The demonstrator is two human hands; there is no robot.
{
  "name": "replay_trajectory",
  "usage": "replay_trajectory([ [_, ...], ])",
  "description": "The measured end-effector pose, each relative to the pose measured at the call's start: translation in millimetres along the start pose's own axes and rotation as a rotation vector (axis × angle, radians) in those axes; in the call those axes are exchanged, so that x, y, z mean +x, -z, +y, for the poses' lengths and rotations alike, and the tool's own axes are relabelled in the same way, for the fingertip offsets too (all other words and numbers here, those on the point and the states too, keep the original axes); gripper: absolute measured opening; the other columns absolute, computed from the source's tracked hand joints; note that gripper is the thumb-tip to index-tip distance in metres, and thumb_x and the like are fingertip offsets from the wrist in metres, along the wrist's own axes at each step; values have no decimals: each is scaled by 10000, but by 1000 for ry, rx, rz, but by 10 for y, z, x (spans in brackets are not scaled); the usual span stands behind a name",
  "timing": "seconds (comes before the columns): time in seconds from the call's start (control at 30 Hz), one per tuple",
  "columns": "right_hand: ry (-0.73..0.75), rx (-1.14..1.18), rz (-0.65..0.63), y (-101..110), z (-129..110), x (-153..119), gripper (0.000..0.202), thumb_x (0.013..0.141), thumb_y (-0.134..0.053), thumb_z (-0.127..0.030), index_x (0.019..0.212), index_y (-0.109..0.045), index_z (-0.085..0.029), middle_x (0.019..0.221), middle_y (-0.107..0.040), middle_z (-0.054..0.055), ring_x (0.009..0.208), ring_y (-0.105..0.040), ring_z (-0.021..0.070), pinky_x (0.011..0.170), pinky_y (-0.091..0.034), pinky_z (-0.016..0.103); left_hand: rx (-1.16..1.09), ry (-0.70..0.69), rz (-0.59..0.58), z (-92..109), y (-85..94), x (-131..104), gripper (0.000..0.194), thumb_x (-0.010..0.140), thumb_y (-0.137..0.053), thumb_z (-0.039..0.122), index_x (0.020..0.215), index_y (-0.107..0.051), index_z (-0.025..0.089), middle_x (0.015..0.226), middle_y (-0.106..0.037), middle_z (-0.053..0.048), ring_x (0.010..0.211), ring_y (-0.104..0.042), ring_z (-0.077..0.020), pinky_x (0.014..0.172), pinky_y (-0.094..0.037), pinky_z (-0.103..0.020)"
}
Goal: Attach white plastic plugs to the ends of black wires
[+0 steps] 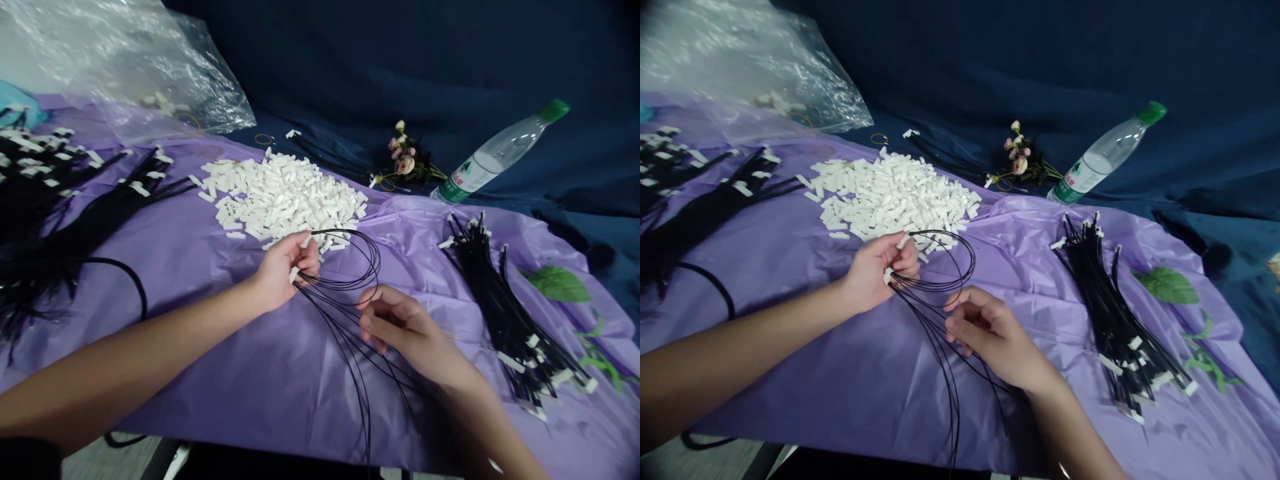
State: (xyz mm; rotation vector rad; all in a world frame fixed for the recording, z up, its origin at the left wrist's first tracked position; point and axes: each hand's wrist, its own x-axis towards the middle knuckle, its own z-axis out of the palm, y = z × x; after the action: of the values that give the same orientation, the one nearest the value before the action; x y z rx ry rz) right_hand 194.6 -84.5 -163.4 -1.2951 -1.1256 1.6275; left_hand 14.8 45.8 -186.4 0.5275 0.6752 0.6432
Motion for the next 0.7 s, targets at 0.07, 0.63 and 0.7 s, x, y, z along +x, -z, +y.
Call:
replay_trajectory([
  [0.07, 20, 116, -36, 37, -39, -38, 104, 902, -614, -277, 964, -597, -195, 721, -629, -14, 520, -494, 44, 499, -405, 160, 0, 0, 22, 9, -12, 2, 338, 883, -403, 296, 578, -442, 156, 525, -221, 38, 422, -225, -83, 396, -207, -200],
  [0.63, 483, 157, 681, 160, -29, 48, 349, 814, -609, -612, 849, -618, -265, 807, -579, 29, 754, -630, 165, 771, -568, 389, 443, -100, 140, -95, -62, -32, 229, 808, -603, 373, 866, -661, 160, 730, -409, 0, 543, -306, -65, 441, -255, -166],
  [0.7, 501, 198, 678, 180, -51, 33, 298, 805, -648, -571, 889, -630, -286, 665, -493, -16, 600, -550, 120, 658, -551, 324, 448, -88, 121, -118, -32, -26, 221, 817, -615, 386, 792, -616, 166, 680, -391, 11, 527, -295, -63, 447, -245, -169],
])
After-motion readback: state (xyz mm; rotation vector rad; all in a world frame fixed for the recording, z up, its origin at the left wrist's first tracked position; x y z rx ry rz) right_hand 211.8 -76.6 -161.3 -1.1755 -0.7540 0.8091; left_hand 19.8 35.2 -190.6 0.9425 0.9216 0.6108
